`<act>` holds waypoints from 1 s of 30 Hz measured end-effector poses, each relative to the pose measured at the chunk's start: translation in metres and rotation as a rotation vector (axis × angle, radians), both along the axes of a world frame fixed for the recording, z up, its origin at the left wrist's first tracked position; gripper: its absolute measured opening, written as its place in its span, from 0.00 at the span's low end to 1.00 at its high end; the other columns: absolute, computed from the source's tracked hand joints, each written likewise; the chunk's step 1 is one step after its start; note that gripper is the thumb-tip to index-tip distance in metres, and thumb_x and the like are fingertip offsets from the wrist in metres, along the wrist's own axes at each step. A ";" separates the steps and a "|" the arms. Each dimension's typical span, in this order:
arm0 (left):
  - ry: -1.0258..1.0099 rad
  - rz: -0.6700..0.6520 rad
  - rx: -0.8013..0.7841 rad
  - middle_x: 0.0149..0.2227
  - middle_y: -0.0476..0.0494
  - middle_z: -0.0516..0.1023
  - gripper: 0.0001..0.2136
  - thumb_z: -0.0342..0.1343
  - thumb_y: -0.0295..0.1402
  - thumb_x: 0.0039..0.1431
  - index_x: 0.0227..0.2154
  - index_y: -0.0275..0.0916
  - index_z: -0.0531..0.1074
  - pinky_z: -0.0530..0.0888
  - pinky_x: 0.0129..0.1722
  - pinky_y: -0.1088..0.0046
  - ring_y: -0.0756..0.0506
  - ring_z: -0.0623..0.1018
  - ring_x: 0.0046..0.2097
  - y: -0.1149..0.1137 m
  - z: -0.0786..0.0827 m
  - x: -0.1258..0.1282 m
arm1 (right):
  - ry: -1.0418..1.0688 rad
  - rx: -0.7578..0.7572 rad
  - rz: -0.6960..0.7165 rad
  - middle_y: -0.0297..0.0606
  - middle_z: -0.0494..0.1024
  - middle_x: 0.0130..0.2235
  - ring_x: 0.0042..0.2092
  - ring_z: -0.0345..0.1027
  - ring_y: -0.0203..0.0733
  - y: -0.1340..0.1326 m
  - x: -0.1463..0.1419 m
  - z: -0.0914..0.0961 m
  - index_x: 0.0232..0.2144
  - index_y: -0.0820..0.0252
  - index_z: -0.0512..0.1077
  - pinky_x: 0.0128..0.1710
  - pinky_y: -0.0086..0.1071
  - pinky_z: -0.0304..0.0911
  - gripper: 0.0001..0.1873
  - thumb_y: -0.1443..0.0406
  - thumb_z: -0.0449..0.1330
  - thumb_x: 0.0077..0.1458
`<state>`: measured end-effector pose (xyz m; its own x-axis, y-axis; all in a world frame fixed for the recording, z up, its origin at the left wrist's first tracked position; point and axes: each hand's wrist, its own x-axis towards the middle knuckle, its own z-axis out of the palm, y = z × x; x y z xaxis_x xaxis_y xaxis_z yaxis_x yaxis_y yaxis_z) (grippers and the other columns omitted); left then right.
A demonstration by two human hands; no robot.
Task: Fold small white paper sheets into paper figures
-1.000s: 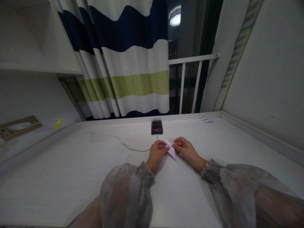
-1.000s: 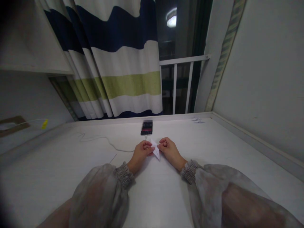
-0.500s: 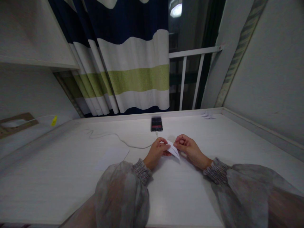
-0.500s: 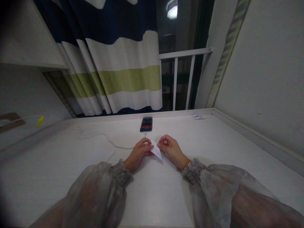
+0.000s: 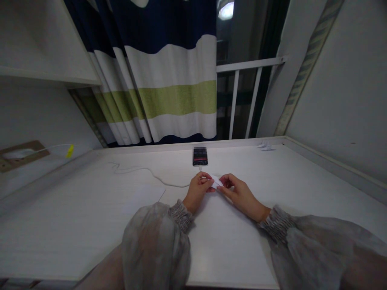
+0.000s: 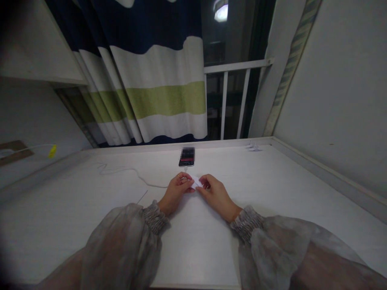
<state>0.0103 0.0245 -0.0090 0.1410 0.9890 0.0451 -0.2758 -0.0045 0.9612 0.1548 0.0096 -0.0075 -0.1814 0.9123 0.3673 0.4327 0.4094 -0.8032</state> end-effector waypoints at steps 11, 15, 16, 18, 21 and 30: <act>-0.070 -0.027 -0.015 0.22 0.52 0.72 0.16 0.63 0.29 0.35 0.27 0.35 0.62 0.71 0.30 0.76 0.54 0.72 0.25 -0.002 0.003 -0.001 | 0.102 0.006 -0.018 0.34 0.70 0.28 0.30 0.63 0.37 0.007 0.003 -0.005 0.30 0.59 0.65 0.31 0.32 0.59 0.08 0.62 0.57 0.46; -0.087 -0.031 -0.009 0.20 0.54 0.70 0.17 0.64 0.28 0.34 0.27 0.36 0.62 0.71 0.33 0.74 0.54 0.72 0.25 -0.002 0.002 -0.001 | 0.241 -0.055 -0.011 0.32 0.69 0.26 0.29 0.62 0.36 0.010 0.003 -0.007 0.28 0.58 0.66 0.30 0.31 0.58 0.10 0.59 0.58 0.45; -0.082 -0.031 -0.003 0.20 0.54 0.70 0.17 0.64 0.27 0.33 0.28 0.36 0.63 0.70 0.32 0.75 0.54 0.71 0.24 -0.002 0.002 -0.001 | 0.279 -0.080 -0.002 0.31 0.68 0.25 0.28 0.62 0.35 0.010 0.003 -0.007 0.27 0.59 0.66 0.29 0.30 0.58 0.11 0.58 0.58 0.44; -0.063 -0.032 0.014 0.19 0.54 0.70 0.17 0.64 0.27 0.33 0.28 0.35 0.63 0.68 0.29 0.77 0.55 0.70 0.23 -0.002 0.001 -0.001 | 0.343 -0.131 0.006 0.31 0.68 0.23 0.26 0.60 0.35 0.011 0.003 -0.006 0.25 0.59 0.67 0.27 0.29 0.56 0.12 0.56 0.59 0.43; -0.043 -0.037 0.038 0.18 0.55 0.69 0.17 0.63 0.26 0.34 0.29 0.35 0.63 0.65 0.26 0.79 0.55 0.68 0.21 -0.001 -0.001 -0.002 | 0.425 -0.211 -0.016 0.30 0.67 0.21 0.25 0.59 0.34 0.011 0.004 -0.002 0.22 0.60 0.68 0.26 0.29 0.55 0.12 0.56 0.60 0.40; -0.016 -0.091 0.051 0.18 0.54 0.67 0.14 0.62 0.22 0.32 0.28 0.33 0.70 0.62 0.26 0.79 0.56 0.66 0.22 -0.004 0.003 -0.001 | 0.669 -0.464 0.031 0.31 0.67 0.19 0.22 0.57 0.33 0.008 0.004 0.005 0.16 0.60 0.67 0.25 0.28 0.55 0.08 0.62 0.61 0.38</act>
